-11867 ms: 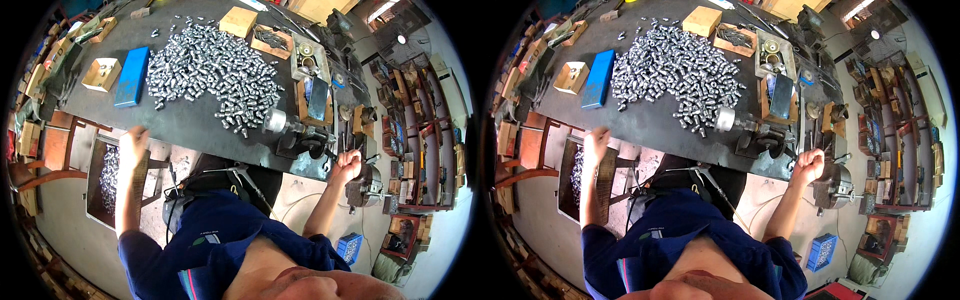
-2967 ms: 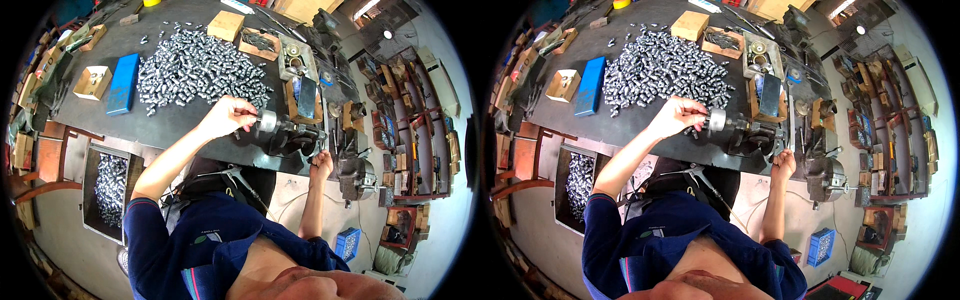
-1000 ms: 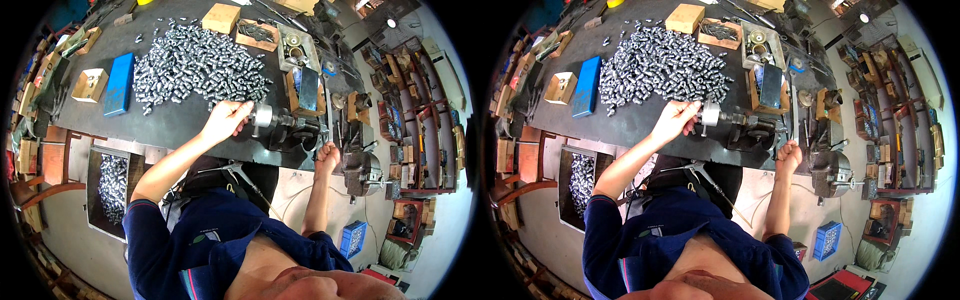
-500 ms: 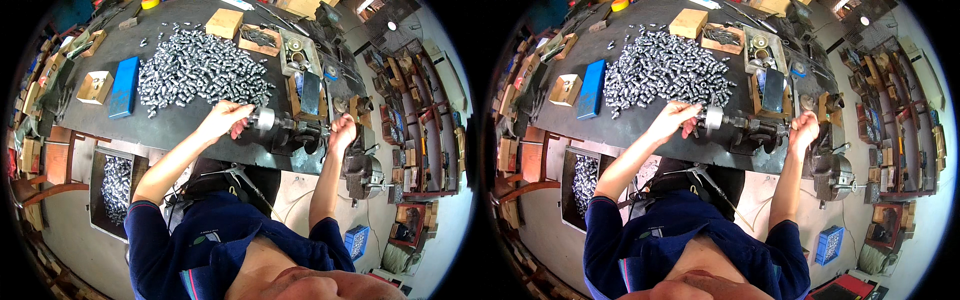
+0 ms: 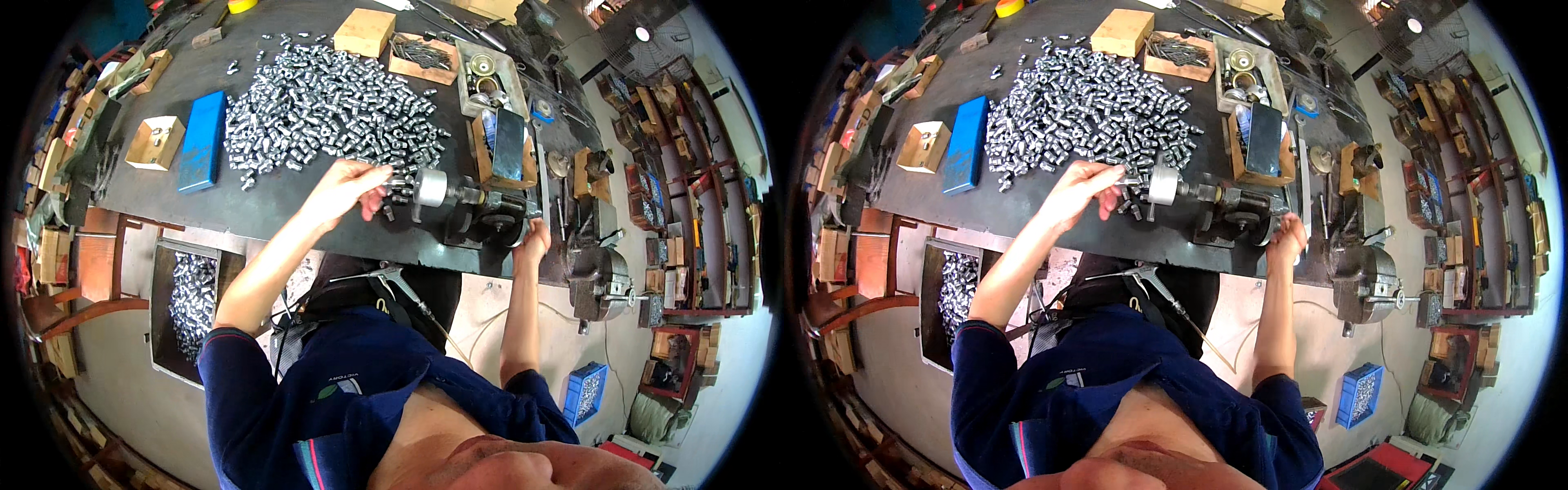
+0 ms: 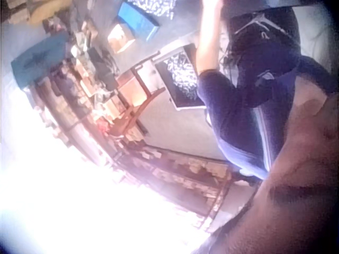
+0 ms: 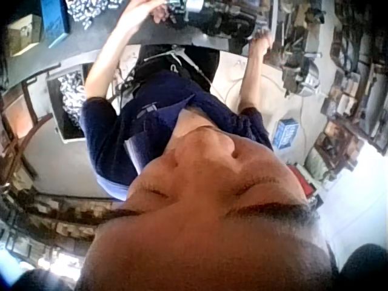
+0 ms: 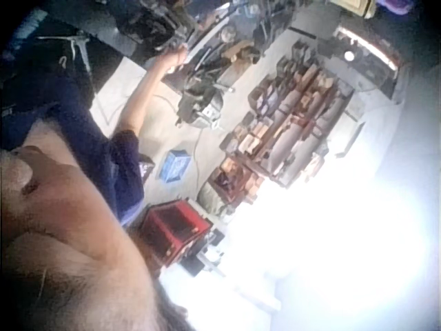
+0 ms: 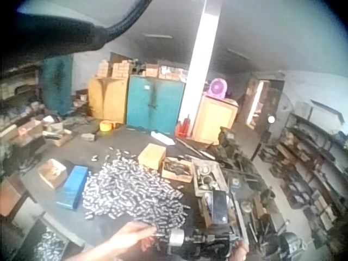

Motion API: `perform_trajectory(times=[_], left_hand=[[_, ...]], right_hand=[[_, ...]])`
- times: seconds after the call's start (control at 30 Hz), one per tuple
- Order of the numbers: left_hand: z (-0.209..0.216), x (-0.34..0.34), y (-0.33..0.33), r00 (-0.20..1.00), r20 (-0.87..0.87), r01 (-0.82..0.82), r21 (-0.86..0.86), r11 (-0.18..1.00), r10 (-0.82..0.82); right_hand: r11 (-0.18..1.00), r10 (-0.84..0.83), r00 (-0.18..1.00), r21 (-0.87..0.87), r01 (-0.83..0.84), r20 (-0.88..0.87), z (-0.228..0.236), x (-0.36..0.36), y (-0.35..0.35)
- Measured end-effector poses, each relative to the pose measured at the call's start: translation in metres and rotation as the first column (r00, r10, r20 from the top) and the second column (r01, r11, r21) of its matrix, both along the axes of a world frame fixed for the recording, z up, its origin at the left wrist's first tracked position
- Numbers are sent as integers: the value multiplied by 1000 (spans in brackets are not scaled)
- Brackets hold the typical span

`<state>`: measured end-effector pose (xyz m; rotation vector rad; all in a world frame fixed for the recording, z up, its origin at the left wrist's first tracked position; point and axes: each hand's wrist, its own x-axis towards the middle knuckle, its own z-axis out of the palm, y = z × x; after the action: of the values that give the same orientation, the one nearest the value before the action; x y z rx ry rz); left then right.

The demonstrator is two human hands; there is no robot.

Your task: The person operates a bench-mounted lathe to machine small cylindrical metal parts. They pick up parts from a pile on the table, insert them into the lathe chuck, and use a hand tool to tighten the chuck. After machining, they remove the parts and place them back on the table.

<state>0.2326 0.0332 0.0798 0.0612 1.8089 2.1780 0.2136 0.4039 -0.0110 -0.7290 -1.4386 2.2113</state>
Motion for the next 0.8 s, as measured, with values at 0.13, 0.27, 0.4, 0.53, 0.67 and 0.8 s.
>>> perform_trajectory(times=[0.13,0.27,0.4,0.53,0.67,0.8], left_hand=[[-5,20,-55,995,-49,-93,-246,965,84],[-25,91,-140,875,-44,-460,-389,798,483],[-55,160,-209,735,-158,-589,-632,504,660],[-112,223,-284,846,-216,-271,-962,43,488],[-84,192,-240,886,-394,-387,-919,-81,245],[-47,106,-155,886,-458,-454,-829,326,71]], right_hand=[[888,281,897,446,-108,-342,-36,-71,47],[960,181,958,253,-122,-223,57,-60,-12],[989,144,860,31,-147,-490,89,-29,-12],[956,227,766,-13,-293,-602,90,7,2],[944,273,778,-1,-331,-566,75,42,9],[956,242,910,-76,-283,-337,42,57,12]])
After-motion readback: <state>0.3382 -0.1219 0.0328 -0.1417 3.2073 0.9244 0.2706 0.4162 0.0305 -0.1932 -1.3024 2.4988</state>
